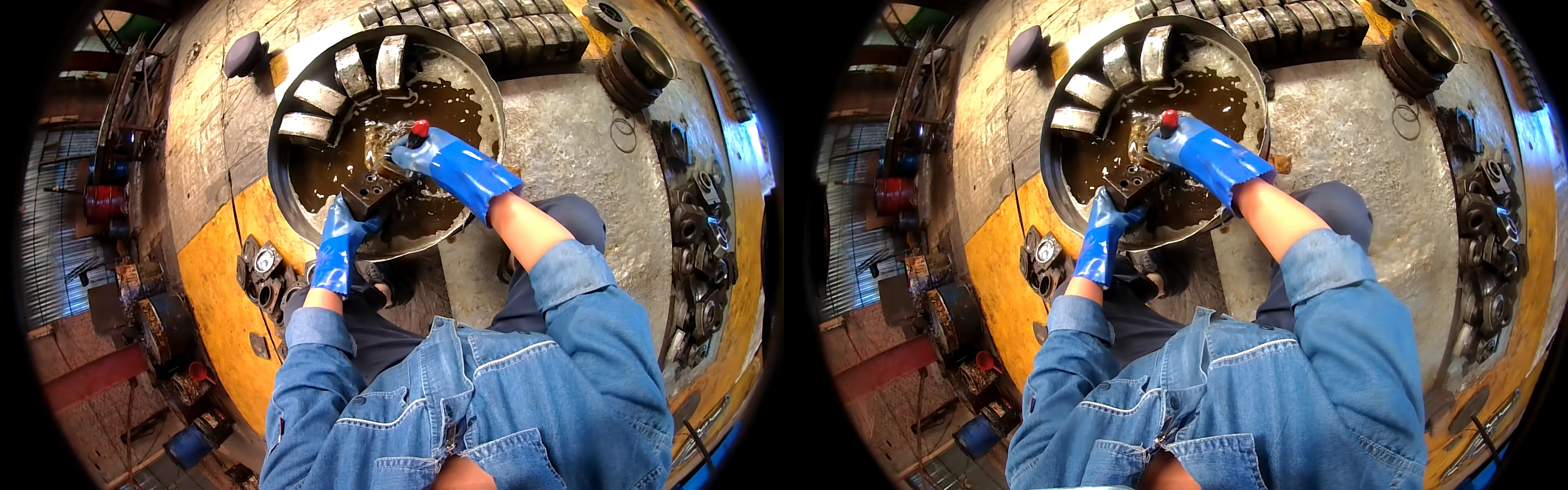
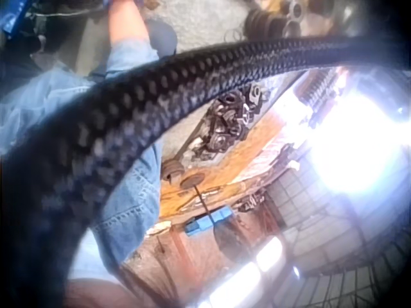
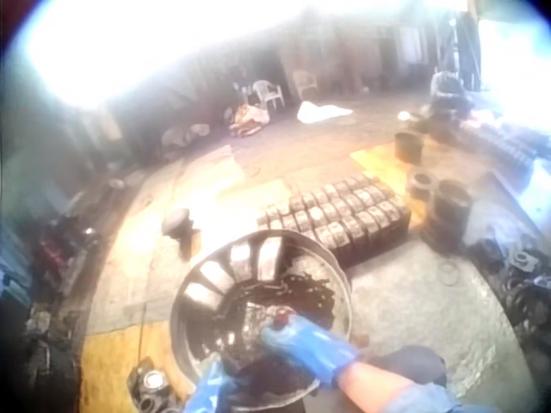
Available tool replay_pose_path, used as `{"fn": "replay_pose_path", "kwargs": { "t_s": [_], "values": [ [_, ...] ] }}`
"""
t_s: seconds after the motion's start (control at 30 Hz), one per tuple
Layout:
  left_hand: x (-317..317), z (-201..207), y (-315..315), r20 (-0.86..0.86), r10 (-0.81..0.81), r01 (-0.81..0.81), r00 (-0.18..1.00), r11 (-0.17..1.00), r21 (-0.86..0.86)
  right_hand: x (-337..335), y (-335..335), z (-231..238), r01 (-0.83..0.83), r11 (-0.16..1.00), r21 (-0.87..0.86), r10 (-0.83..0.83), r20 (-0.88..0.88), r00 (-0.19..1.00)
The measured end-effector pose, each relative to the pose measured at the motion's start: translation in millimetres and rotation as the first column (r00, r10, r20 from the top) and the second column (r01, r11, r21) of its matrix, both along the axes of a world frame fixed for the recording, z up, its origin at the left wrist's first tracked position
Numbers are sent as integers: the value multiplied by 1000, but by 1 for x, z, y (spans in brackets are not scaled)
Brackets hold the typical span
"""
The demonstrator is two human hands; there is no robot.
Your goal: The person cleans heavy metal mechanical parts in a container of liquid using a brush while wearing blue protective gloves.
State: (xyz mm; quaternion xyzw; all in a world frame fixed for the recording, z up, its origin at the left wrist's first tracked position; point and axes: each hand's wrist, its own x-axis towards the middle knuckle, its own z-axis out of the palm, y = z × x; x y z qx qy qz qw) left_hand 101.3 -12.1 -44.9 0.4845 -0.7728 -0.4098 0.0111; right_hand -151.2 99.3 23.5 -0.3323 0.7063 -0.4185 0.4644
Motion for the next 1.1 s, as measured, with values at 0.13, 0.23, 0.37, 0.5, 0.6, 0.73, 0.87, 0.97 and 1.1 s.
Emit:
{"fn": "replay_pose_path", "kwargs": {
  "t_s": [0.13, 0.23, 0.37, 0.5, 0.6, 0.73, 0.87, 0.97, 1.1],
  "values": [
    [-17, 6, 0, -34, -9, 10, 999, 1000, 23, -33, -25, -73, 145, 985, 96, -138, -75, 988],
    [0, -7, -4, -29, -13, 12, 1000, 999, -46, -24, -22, -61, 38, 999, 16, -38, 26, 999],
    [-8, -1, 1, -92, 3, 4, 996, 998, 68, -12, -22, -78, -12, 1000, -26, 10, -74, 997],
    [-14, 18, 6, -48, 10, -10, 999, 1000, 15, -33, -17, -86, 127, 966, 227, -59, -281, 958],
    [-15, 21, 10, -46, 15, -14, 999, 1000, 24, -29, -8, -83, 198, 928, 314, -50, -421, 905],
    [-10, 0, -4, -74, -17, 19, 997, 1000, 24, -41, -17, -86, 150, 889, 432, 13, -352, 936],
    [-3, -10, -5, -22, -3, 3, 1000, 1000, -4, -16, -18, -34, 106, 994, 14, -107, 79, 991],
    [0, -3, -7, 27, -53, 54, 998, 998, -21, 18, -12, -17, 70, 939, -338, -44, 86, 995],
    [-12, 22, 5, 1, -9, 9, 1000, 999, 44, 13, -14, -7, -119, 980, -161, 136, 102, 985]
  ]
}}
